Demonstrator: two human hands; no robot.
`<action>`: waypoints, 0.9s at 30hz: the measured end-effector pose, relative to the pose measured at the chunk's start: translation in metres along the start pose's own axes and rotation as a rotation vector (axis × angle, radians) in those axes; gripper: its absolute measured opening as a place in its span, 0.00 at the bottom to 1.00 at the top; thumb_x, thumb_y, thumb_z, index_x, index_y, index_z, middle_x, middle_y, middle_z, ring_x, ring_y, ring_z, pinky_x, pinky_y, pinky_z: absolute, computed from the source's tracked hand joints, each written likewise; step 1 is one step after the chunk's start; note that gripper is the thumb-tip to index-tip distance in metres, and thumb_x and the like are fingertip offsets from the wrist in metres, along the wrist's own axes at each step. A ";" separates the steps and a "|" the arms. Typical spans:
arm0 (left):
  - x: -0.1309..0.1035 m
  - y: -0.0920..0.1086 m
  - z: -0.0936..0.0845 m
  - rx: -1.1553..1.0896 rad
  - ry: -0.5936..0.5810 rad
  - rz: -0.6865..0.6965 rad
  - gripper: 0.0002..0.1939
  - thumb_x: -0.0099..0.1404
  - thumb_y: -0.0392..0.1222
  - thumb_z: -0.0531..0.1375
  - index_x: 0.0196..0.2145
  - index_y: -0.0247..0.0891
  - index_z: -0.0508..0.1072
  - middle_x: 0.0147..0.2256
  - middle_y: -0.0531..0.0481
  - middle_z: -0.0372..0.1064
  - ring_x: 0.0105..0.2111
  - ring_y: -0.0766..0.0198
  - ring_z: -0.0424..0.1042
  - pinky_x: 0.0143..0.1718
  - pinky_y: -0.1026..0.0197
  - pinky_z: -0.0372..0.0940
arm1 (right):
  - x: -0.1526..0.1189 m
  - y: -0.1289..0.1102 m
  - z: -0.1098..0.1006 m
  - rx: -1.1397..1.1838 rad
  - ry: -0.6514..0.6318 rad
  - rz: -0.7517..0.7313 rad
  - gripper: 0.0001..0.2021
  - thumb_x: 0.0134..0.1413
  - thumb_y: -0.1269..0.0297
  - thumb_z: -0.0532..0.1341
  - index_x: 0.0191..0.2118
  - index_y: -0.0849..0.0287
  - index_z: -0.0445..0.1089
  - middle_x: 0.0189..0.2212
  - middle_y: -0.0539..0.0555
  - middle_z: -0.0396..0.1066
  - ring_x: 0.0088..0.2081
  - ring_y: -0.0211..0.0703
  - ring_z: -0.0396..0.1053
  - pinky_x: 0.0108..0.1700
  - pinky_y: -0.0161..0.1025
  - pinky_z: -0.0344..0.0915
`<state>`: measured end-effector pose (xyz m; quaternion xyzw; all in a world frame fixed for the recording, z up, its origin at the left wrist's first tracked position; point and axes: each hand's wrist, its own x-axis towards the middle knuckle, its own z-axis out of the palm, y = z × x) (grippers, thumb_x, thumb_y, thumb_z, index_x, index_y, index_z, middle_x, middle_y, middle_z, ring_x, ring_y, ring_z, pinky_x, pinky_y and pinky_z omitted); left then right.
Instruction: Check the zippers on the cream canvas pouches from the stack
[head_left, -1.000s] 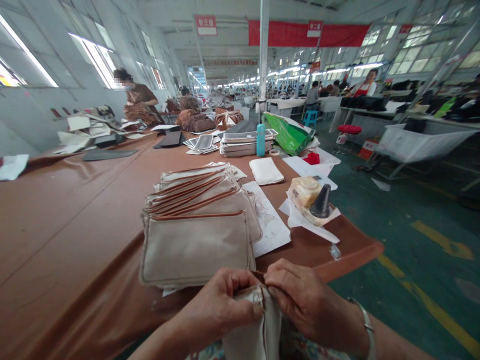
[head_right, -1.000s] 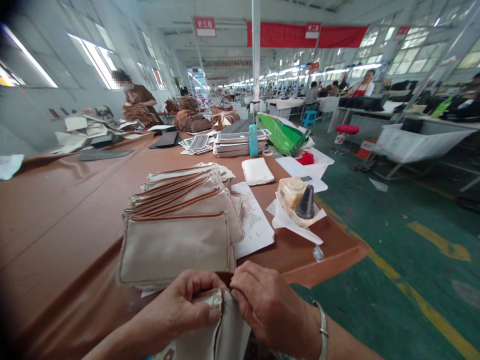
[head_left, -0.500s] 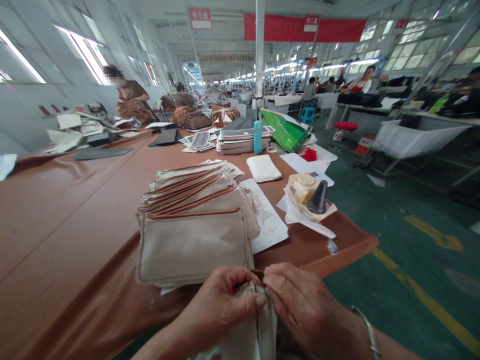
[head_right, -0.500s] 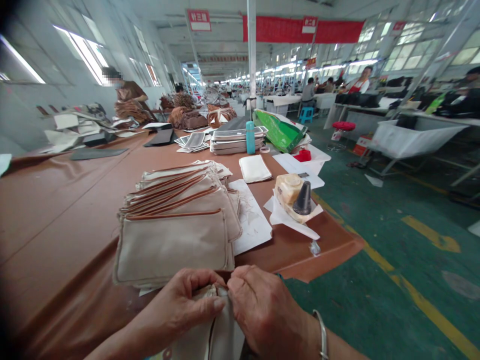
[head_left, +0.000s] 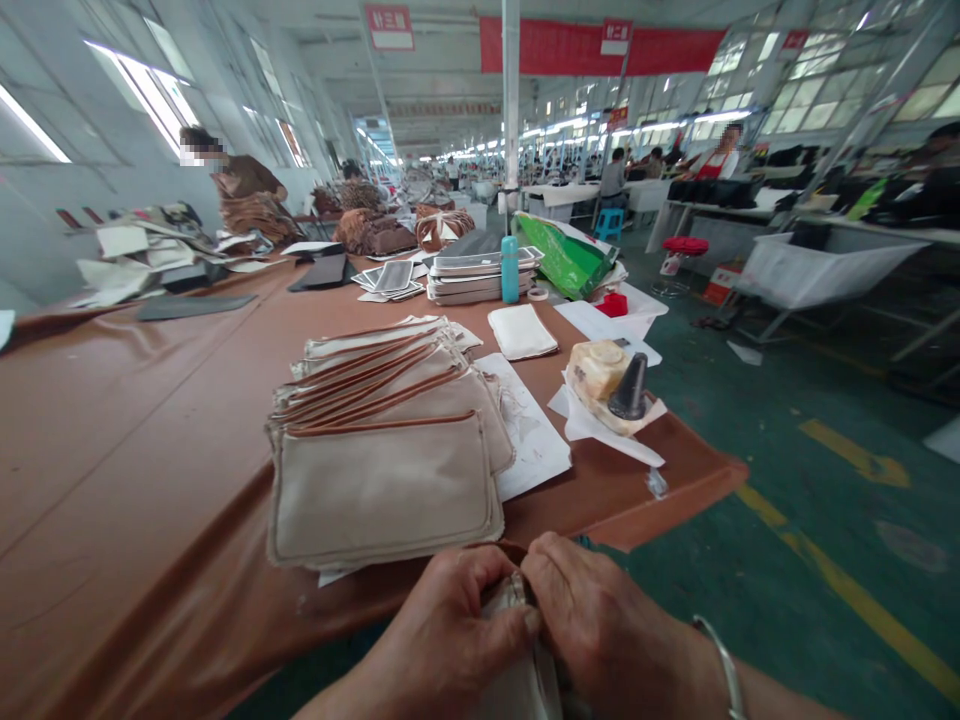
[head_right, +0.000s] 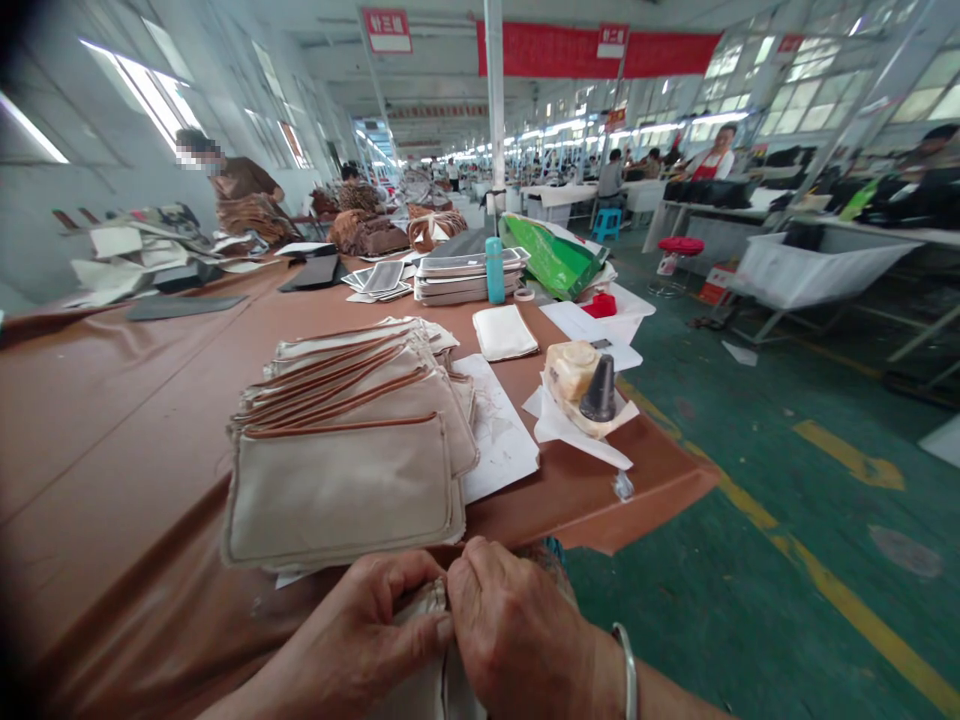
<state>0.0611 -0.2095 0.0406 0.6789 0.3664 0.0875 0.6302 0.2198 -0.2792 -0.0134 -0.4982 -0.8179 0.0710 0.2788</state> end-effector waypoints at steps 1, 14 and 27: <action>0.000 -0.002 0.000 -0.014 -0.006 -0.010 0.06 0.55 0.38 0.60 0.27 0.32 0.70 0.26 0.52 0.62 0.29 0.66 0.58 0.28 0.67 0.54 | 0.001 0.002 -0.003 0.025 0.006 -0.001 0.10 0.51 0.80 0.51 0.34 0.63 0.66 0.29 0.60 0.68 0.31 0.48 0.65 0.31 0.42 0.63; 0.001 -0.024 -0.012 -0.421 -0.203 -0.136 0.21 0.52 0.52 0.69 0.29 0.34 0.66 0.23 0.55 0.56 0.22 0.73 0.51 0.23 0.67 0.45 | 0.018 0.030 -0.022 1.077 -0.236 0.314 0.07 0.56 0.62 0.55 0.30 0.60 0.61 0.27 0.49 0.59 0.29 0.37 0.55 0.32 0.35 0.55; 0.004 -0.028 -0.013 -0.504 -0.051 -0.195 0.11 0.50 0.42 0.65 0.28 0.32 0.73 0.22 0.54 0.61 0.21 0.71 0.53 0.23 0.66 0.46 | 0.019 0.012 -0.026 1.056 -0.221 0.550 0.11 0.55 0.58 0.57 0.32 0.62 0.64 0.25 0.48 0.59 0.28 0.36 0.53 0.28 0.33 0.51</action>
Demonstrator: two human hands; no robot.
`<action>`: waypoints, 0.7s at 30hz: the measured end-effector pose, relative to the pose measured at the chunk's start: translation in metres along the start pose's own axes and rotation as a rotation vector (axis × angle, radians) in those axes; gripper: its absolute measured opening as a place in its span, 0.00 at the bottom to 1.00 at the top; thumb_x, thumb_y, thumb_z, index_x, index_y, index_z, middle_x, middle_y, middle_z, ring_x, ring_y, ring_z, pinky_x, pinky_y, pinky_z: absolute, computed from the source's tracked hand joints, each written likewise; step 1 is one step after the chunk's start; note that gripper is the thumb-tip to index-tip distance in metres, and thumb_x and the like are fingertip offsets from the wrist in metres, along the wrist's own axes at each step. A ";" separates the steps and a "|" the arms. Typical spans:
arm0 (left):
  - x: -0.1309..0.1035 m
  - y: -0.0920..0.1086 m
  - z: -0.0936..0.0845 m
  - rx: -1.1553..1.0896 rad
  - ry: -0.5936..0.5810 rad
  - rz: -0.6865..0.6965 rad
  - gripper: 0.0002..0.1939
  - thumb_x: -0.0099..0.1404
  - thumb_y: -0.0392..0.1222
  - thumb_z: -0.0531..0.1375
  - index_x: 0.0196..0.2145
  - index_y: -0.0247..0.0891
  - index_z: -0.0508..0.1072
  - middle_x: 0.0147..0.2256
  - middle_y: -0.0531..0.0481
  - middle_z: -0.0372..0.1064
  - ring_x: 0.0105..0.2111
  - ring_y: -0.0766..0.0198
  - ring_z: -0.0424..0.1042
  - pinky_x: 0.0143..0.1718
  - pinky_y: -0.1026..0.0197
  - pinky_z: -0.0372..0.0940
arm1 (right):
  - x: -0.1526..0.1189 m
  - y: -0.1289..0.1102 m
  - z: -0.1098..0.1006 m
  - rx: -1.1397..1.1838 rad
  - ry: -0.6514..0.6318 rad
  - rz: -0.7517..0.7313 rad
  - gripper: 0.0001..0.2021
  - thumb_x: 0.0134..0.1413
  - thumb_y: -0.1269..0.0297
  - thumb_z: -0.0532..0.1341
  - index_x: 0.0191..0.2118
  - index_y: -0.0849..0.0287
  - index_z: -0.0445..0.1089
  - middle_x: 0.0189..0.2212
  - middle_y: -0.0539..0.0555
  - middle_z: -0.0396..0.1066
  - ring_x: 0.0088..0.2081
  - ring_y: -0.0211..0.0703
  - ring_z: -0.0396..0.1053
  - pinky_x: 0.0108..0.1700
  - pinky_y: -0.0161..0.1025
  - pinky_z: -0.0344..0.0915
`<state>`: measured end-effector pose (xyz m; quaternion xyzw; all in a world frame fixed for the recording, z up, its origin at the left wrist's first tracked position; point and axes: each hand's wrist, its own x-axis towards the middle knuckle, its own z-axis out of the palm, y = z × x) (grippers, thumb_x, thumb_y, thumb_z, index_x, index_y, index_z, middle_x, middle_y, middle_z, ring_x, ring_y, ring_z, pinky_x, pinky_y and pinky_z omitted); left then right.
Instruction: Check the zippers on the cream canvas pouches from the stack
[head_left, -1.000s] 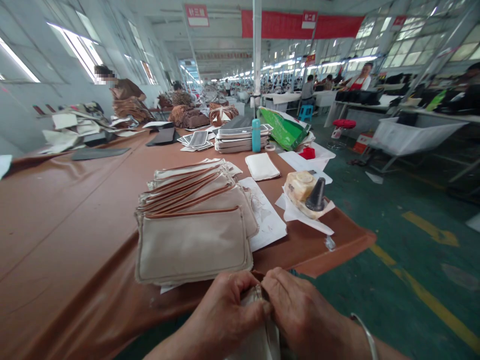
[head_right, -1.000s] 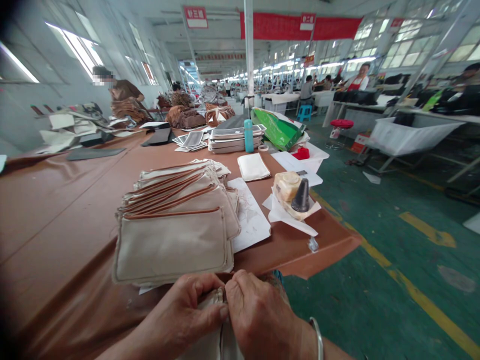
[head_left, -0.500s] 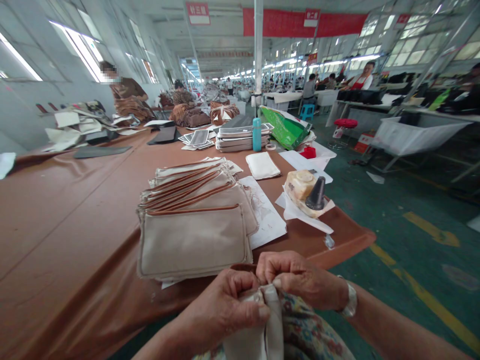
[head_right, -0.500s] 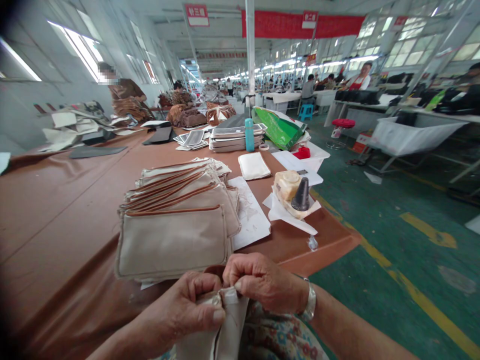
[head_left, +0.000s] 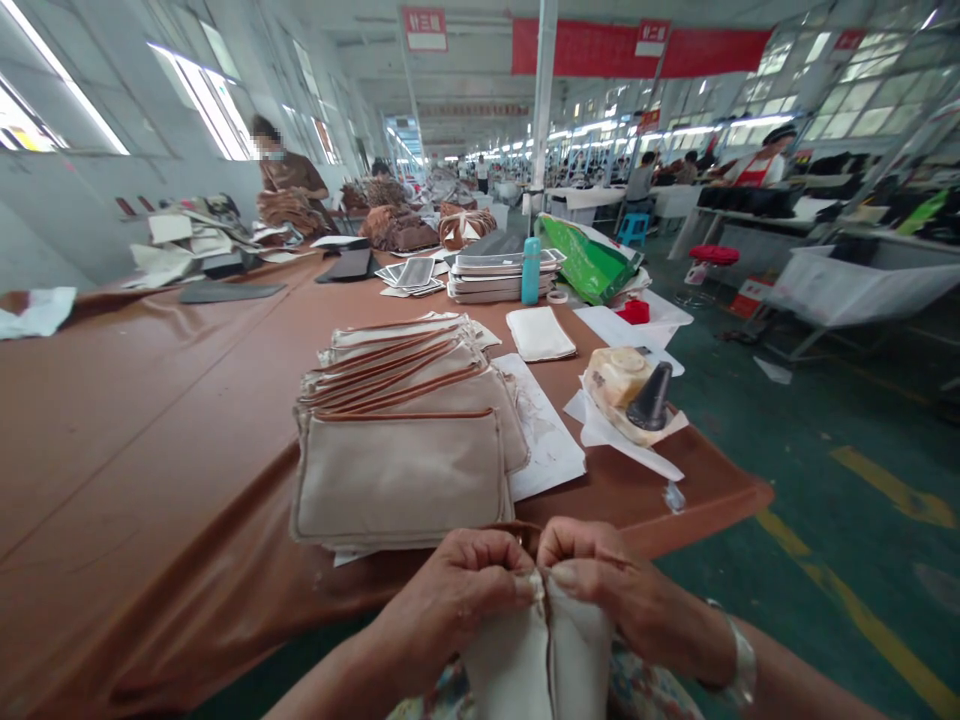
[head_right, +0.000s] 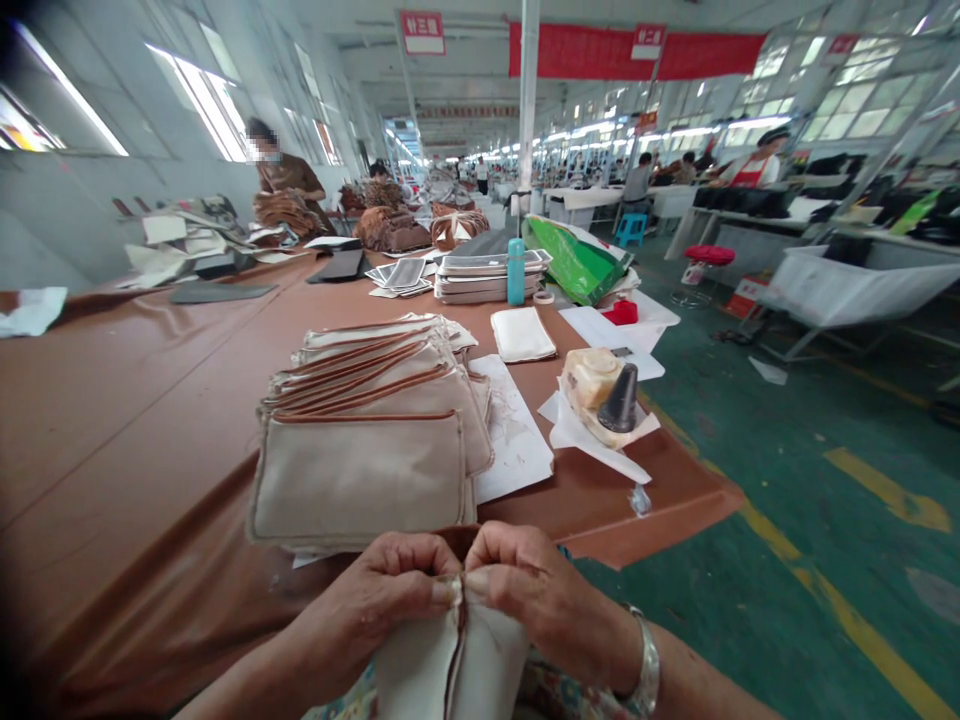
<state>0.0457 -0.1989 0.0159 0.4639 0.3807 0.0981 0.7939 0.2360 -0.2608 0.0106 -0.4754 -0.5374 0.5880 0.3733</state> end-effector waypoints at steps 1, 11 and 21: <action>0.000 0.000 0.000 -0.012 0.000 0.001 0.10 0.49 0.42 0.65 0.28 0.32 0.73 0.22 0.54 0.62 0.21 0.71 0.53 0.23 0.66 0.46 | 0.001 0.001 0.001 0.013 -0.003 0.005 0.10 0.54 0.58 0.59 0.32 0.62 0.64 0.25 0.47 0.59 0.27 0.36 0.52 0.27 0.33 0.50; -0.002 0.012 0.006 0.209 -0.026 0.173 0.21 0.47 0.50 0.72 0.27 0.33 0.68 0.23 0.56 0.61 0.23 0.72 0.54 0.23 0.69 0.49 | -0.003 -0.003 0.002 0.174 -0.029 0.093 0.08 0.54 0.62 0.58 0.30 0.61 0.64 0.23 0.46 0.57 0.25 0.34 0.49 0.25 0.33 0.46; 0.000 0.014 0.013 0.097 0.022 0.143 0.12 0.51 0.44 0.67 0.25 0.31 0.73 0.23 0.52 0.65 0.23 0.70 0.57 0.25 0.67 0.51 | 0.001 -0.003 0.002 0.186 0.018 0.034 0.05 0.49 0.66 0.58 0.26 0.60 0.63 0.22 0.46 0.56 0.26 0.35 0.49 0.27 0.34 0.47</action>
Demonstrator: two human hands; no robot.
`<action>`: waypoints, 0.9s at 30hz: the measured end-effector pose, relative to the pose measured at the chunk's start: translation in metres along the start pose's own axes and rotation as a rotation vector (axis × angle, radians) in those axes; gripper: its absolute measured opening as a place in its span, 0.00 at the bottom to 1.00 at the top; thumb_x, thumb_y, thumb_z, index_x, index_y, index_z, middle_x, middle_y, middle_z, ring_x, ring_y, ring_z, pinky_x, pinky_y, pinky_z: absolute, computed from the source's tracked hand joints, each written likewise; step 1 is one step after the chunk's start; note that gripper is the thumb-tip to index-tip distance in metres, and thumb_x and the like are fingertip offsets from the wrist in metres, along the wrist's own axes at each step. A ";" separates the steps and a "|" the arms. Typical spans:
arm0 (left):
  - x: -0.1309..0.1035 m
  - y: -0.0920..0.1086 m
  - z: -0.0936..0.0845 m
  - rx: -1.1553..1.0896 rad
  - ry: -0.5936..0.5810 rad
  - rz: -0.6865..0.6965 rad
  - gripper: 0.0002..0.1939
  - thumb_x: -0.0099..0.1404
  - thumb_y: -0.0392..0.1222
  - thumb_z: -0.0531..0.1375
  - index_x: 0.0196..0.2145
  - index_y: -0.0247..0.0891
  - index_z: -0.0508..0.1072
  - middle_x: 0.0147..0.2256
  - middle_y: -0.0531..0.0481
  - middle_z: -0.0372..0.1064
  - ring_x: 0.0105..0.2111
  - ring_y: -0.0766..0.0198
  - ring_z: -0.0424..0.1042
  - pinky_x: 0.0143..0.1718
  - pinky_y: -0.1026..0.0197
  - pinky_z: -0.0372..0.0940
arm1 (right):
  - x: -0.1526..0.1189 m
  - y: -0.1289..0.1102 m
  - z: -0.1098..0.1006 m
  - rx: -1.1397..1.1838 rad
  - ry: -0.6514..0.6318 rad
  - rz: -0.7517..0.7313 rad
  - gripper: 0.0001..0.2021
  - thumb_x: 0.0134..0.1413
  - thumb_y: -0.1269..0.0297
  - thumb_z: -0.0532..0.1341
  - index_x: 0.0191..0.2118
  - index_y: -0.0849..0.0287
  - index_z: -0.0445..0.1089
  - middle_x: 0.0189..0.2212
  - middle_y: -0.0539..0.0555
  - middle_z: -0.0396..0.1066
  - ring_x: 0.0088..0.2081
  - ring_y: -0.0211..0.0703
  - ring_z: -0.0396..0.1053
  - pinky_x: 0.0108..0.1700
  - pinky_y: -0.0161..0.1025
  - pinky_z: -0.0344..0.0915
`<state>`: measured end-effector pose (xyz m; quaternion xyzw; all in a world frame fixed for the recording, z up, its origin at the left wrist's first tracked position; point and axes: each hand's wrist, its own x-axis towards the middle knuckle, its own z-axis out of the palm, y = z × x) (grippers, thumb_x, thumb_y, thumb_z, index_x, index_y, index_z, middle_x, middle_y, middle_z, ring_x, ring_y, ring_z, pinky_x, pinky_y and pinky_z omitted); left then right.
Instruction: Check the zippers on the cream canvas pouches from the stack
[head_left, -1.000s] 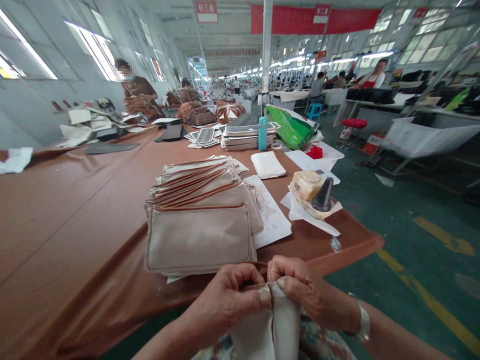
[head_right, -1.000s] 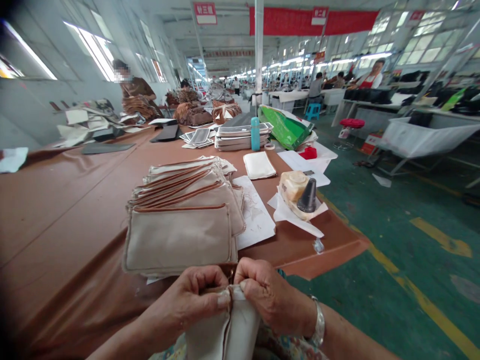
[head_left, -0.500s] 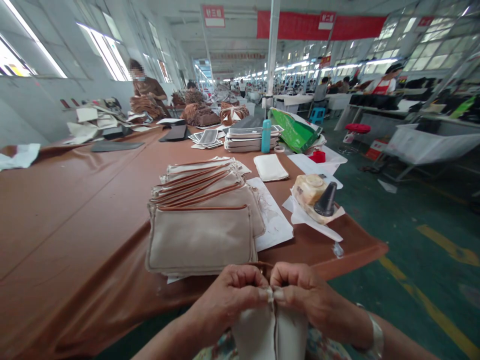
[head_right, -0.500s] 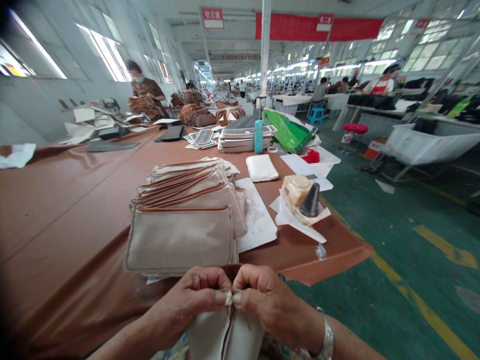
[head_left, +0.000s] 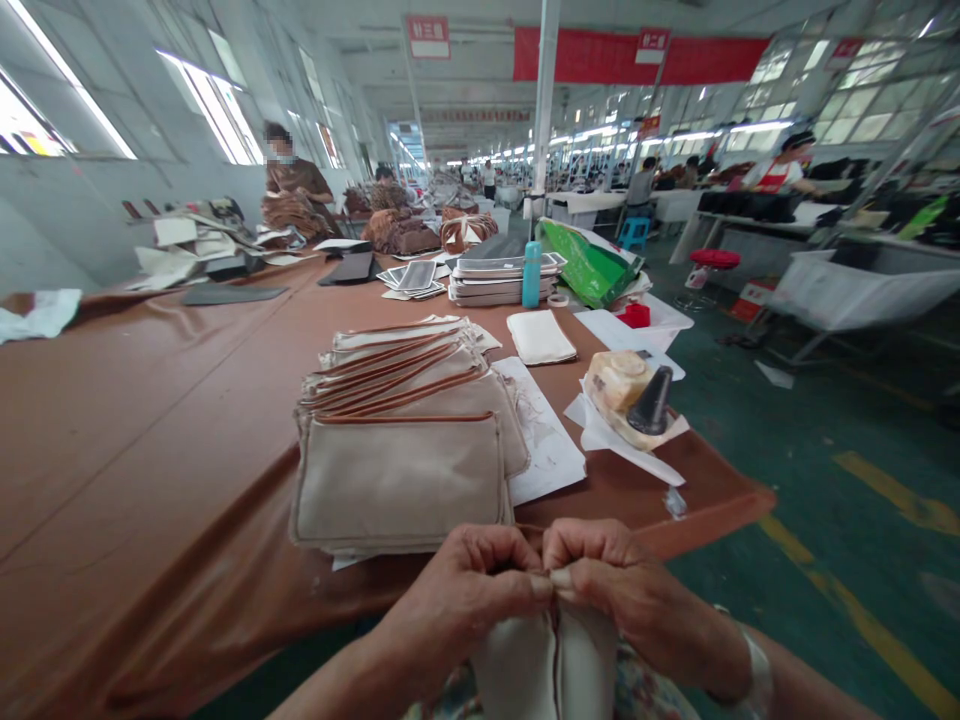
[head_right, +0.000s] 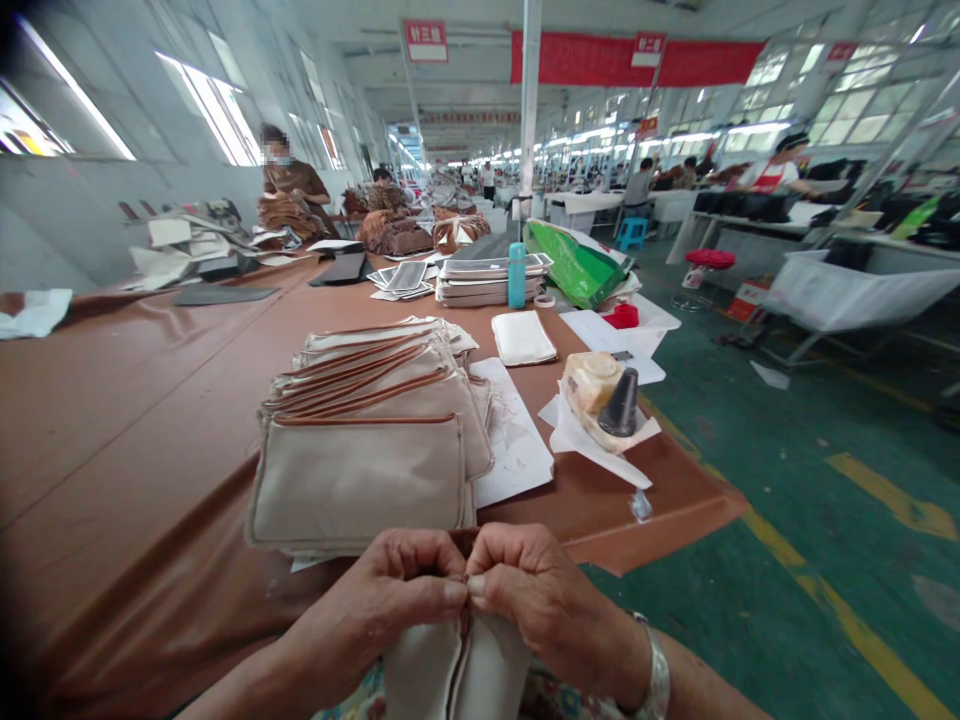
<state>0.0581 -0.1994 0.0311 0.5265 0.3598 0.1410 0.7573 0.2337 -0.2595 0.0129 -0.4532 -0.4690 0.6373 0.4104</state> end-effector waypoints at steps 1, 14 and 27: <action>0.000 -0.001 -0.001 -0.014 0.007 -0.010 0.12 0.51 0.44 0.67 0.25 0.31 0.73 0.23 0.51 0.65 0.23 0.70 0.57 0.25 0.66 0.51 | 0.000 0.001 0.000 0.010 -0.004 0.009 0.04 0.49 0.66 0.58 0.27 0.60 0.63 0.23 0.46 0.56 0.26 0.35 0.49 0.27 0.34 0.47; -0.006 -0.002 -0.003 0.515 0.055 0.164 0.07 0.61 0.35 0.57 0.26 0.32 0.71 0.24 0.55 0.62 0.26 0.70 0.56 0.26 0.68 0.52 | -0.003 0.002 -0.003 -0.255 0.029 -0.026 0.08 0.53 0.64 0.63 0.32 0.62 0.65 0.25 0.46 0.61 0.27 0.34 0.53 0.27 0.32 0.50; -0.008 -0.004 -0.016 0.362 -0.043 0.131 0.15 0.67 0.46 0.52 0.32 0.33 0.72 0.30 0.51 0.64 0.32 0.65 0.61 0.35 0.65 0.57 | -0.005 0.008 0.005 -0.232 0.093 -0.383 0.04 0.57 0.72 0.61 0.32 0.62 0.73 0.28 0.52 0.68 0.31 0.38 0.65 0.34 0.34 0.62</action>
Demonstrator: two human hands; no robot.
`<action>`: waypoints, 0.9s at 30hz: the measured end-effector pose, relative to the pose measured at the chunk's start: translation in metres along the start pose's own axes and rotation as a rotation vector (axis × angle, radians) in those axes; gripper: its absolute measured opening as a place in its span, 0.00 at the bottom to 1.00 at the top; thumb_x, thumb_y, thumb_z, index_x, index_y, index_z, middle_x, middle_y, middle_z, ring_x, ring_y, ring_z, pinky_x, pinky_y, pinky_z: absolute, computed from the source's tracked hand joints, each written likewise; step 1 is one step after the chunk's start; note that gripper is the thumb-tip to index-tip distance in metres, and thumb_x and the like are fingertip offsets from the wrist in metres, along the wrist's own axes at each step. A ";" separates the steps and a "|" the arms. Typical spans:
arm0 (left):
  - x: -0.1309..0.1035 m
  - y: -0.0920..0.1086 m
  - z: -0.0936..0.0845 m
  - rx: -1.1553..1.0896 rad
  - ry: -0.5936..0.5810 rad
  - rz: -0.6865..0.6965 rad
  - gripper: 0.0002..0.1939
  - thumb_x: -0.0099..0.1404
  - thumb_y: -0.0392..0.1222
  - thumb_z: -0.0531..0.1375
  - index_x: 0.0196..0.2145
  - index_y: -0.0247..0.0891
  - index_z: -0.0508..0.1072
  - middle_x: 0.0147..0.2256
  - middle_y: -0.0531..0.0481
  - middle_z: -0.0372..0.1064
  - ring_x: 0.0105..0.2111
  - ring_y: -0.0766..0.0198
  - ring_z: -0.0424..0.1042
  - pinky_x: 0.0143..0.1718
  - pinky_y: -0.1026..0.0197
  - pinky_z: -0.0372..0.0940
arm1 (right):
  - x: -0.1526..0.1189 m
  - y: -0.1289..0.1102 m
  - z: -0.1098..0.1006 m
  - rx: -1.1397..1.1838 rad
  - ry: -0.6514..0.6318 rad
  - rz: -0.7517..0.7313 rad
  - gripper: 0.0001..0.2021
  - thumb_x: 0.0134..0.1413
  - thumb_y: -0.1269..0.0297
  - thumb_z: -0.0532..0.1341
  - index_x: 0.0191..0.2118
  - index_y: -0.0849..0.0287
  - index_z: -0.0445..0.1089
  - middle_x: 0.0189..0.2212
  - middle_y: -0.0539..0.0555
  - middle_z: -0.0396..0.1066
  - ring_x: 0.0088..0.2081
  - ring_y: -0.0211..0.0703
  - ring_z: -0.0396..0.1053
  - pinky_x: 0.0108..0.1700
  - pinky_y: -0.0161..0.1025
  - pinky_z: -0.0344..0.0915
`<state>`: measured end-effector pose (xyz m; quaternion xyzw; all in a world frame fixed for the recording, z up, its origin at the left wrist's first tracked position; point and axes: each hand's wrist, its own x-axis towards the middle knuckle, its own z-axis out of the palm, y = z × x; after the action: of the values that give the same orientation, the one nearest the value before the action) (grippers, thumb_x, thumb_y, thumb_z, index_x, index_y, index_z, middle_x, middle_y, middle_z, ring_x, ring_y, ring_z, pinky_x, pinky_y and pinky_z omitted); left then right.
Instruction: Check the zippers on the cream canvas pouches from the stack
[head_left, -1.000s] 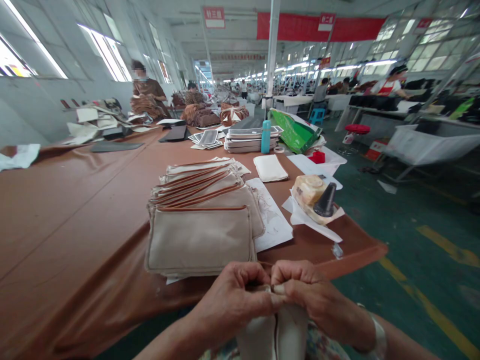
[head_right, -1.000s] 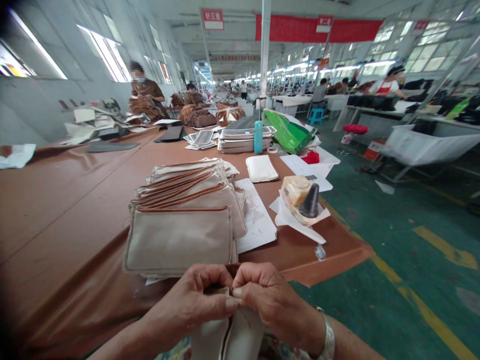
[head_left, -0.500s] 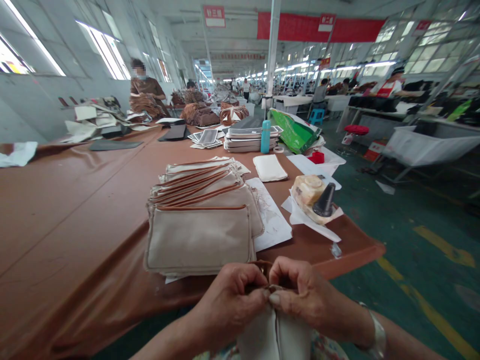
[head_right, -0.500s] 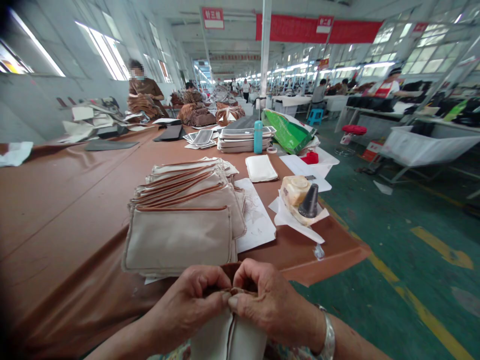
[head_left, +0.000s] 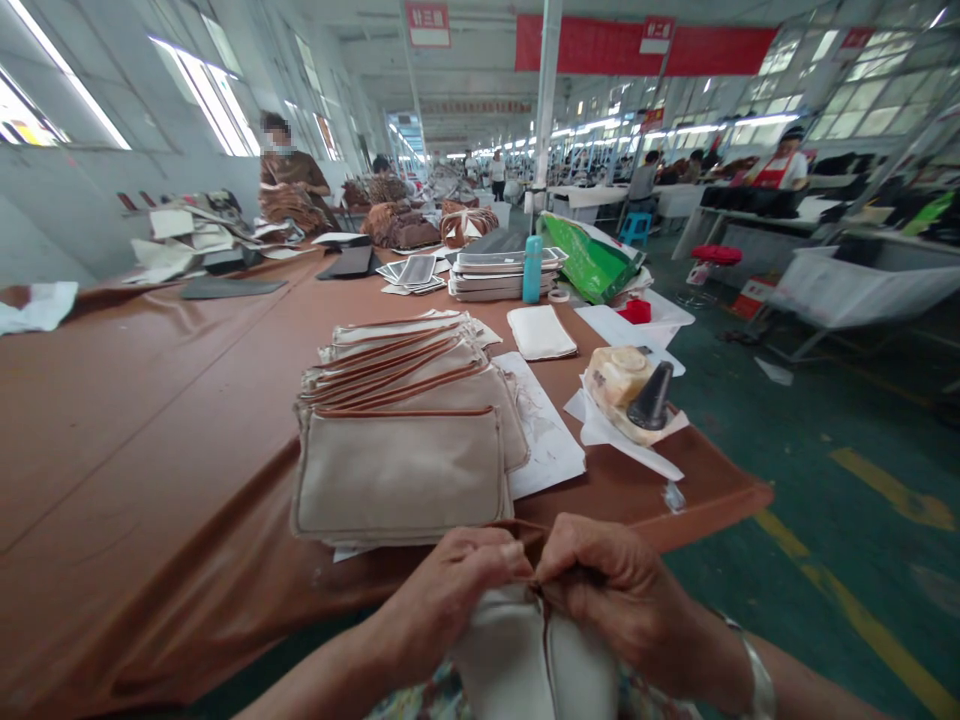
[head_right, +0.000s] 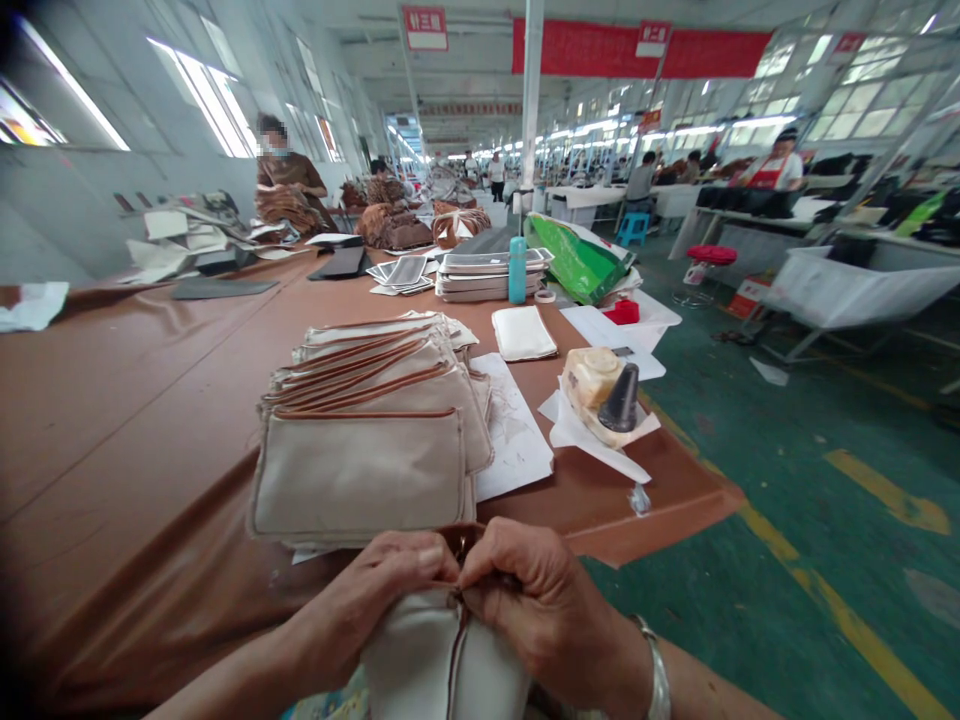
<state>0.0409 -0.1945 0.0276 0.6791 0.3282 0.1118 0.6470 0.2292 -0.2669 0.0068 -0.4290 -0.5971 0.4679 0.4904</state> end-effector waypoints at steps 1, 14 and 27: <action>0.000 0.000 0.000 -0.017 0.013 0.016 0.20 0.70 0.48 0.49 0.32 0.33 0.73 0.32 0.49 0.65 0.35 0.63 0.62 0.39 0.64 0.57 | -0.001 0.000 0.000 -0.021 -0.003 -0.049 0.05 0.58 0.72 0.60 0.33 0.62 0.73 0.28 0.52 0.68 0.31 0.38 0.65 0.34 0.34 0.62; 0.006 -0.004 -0.006 -0.120 -0.263 -0.084 0.22 0.65 0.56 0.59 0.28 0.32 0.68 0.24 0.57 0.49 0.25 0.71 0.44 0.24 0.63 0.41 | -0.007 0.001 -0.008 -0.228 -0.098 -0.343 0.08 0.59 0.77 0.57 0.39 0.58 0.68 0.31 0.51 0.66 0.34 0.38 0.65 0.37 0.34 0.62; 0.000 0.007 -0.006 0.023 -0.232 0.019 0.15 0.67 0.48 0.57 0.32 0.31 0.69 0.24 0.56 0.53 0.24 0.71 0.48 0.23 0.66 0.45 | 0.001 -0.016 -0.025 -0.101 -0.313 0.246 0.20 0.66 0.51 0.52 0.28 0.61 0.64 0.25 0.47 0.58 0.28 0.35 0.54 0.28 0.32 0.52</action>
<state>0.0400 -0.1893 0.0353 0.6980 0.2461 0.0349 0.6716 0.2525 -0.2652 0.0250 -0.4448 -0.6319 0.5545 0.3089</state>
